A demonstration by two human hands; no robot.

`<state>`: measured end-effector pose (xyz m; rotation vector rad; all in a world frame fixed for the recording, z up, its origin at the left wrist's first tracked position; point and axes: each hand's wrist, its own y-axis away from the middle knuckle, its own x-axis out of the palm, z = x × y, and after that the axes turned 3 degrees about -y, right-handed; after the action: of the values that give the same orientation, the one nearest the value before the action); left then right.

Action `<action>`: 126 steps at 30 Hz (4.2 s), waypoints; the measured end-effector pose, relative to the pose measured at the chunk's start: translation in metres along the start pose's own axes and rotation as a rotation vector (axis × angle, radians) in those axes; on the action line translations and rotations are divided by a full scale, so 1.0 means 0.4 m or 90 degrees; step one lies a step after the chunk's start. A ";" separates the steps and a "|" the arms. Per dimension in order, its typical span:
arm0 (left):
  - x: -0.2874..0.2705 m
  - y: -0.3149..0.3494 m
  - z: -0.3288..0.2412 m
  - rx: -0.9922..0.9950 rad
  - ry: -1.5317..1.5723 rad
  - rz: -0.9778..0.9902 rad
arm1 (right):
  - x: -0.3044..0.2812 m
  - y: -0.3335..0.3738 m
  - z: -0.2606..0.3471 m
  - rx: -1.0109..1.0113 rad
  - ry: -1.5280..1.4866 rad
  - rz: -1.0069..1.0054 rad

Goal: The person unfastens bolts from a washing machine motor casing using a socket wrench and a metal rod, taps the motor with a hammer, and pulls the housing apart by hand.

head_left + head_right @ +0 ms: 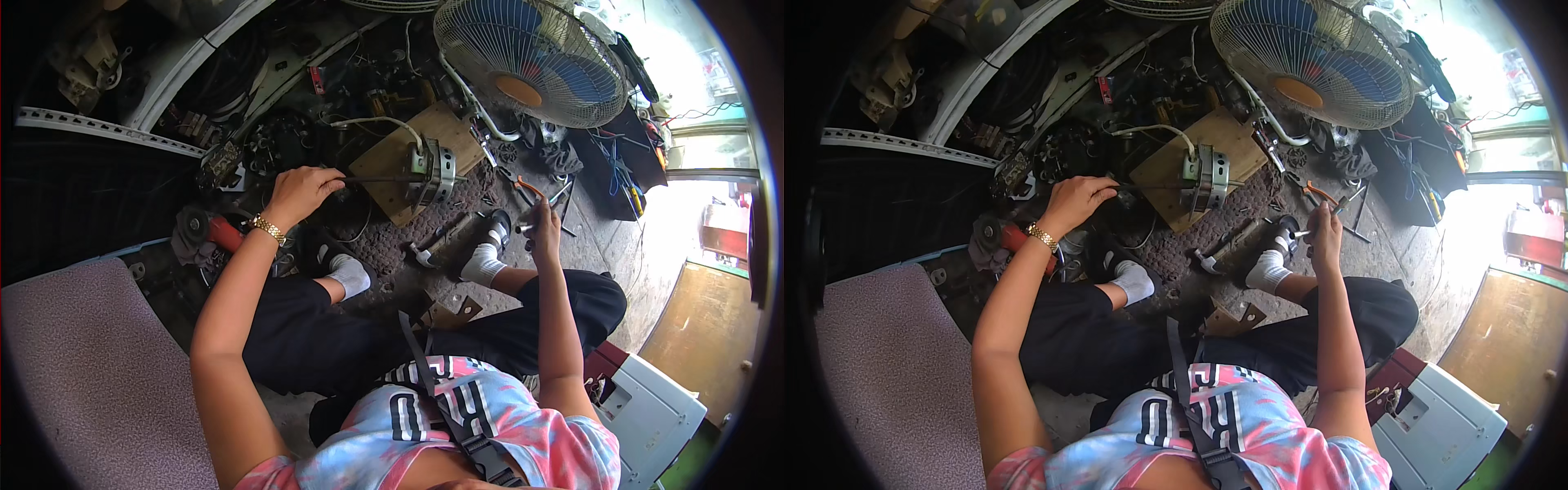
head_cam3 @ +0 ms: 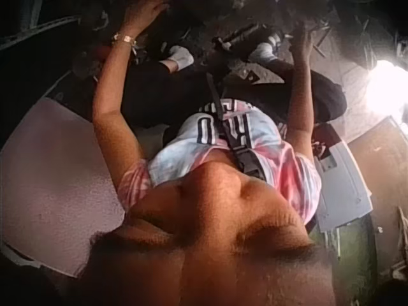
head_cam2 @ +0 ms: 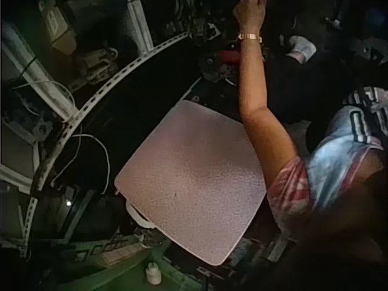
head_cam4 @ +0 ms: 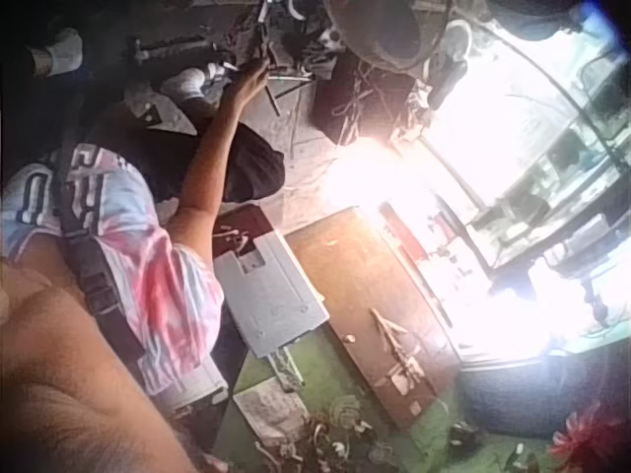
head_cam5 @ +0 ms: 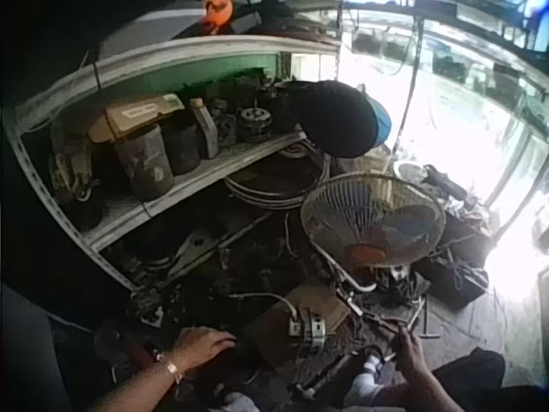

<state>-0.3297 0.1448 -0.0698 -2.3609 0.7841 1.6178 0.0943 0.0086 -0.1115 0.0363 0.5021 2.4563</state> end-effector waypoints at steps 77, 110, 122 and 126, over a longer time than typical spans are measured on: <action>0.133 -0.177 -0.101 0.001 -0.133 -0.166 | 0.294 -0.064 -0.018 -0.407 0.337 0.334; 0.208 -0.187 -0.088 -0.001 0.006 -0.602 | 0.345 0.020 -0.120 -0.224 0.115 0.264; -0.160 -0.226 0.462 -0.589 0.141 0.018 | 0.381 0.022 -0.039 -0.258 0.199 0.269; -0.015 -0.233 0.441 -0.756 0.421 0.611 | 0.367 0.001 -0.037 -0.249 0.261 0.250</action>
<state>-0.4274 0.3002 -0.1477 -3.8838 1.5743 1.9116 -0.0262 0.0891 -0.1389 -0.5897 0.1804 2.9200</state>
